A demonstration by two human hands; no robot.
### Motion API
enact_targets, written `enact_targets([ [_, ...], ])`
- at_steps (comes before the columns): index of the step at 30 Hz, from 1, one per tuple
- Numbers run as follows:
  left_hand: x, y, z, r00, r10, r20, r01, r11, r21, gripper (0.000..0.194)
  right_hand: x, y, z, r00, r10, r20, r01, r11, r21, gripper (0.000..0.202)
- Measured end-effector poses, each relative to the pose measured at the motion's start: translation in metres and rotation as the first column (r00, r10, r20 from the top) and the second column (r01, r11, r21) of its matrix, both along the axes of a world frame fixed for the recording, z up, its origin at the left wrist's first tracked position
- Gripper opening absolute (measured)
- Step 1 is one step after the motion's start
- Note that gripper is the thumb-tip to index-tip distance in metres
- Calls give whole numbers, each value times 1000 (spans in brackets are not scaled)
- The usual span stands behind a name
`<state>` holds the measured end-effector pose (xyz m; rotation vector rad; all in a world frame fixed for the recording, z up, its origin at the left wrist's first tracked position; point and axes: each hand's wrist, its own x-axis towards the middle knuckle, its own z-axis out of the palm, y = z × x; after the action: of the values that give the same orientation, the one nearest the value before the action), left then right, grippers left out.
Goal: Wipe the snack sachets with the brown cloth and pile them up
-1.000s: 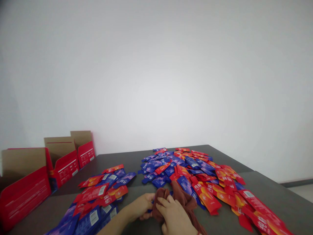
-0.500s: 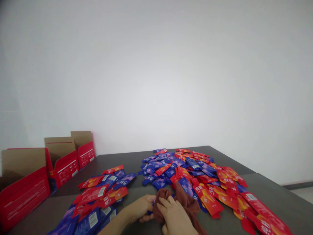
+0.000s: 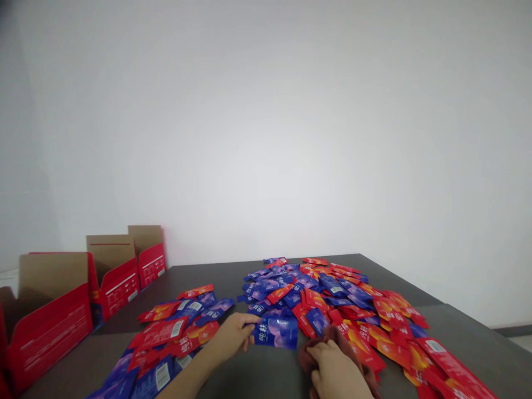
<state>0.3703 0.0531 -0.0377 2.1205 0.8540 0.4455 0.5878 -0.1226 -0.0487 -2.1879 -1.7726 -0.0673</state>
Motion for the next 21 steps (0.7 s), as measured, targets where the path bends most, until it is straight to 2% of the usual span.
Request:
enact_targets([
  [2,-3,0,4,1000,5,-18,-2,986,164,41,4,-1,13,1000,-16,-14,16,999,30,56],
  [5,-9,-7,6,982,-153,-112,184,909,373,42,-5,1,25,1000,-25,-19,27,996,86,60],
  [7,-11,-11,5,948,-253,-191,310,862,400,46,-17,3,23,1000,12,-15,-11,996,85,62],
  [9,-13,-12,4,936,-279,-214,337,885,321,49,-30,5,16,997,78,-10,-78,996,34,65],
  [12,-12,-9,-2,964,-176,-198,176,984,-18,42,-44,8,5,994,105,5,-105,994,-44,65],
  [14,-9,-6,-9,971,-100,-215,43,966,-255,31,-47,10,0,997,76,30,-75,996,-53,62],
  [15,-6,-6,-14,975,-71,-212,-1,948,-318,27,-49,11,-1,997,66,44,-64,997,-53,61],
  [19,9,-9,-33,990,6,-142,-55,938,-341,8,-60,16,1,994,76,81,-70,995,-78,60],
  [21,14,-9,-39,993,6,-116,-47,934,-354,17,-75,21,5,990,132,58,-126,987,-97,63],
])
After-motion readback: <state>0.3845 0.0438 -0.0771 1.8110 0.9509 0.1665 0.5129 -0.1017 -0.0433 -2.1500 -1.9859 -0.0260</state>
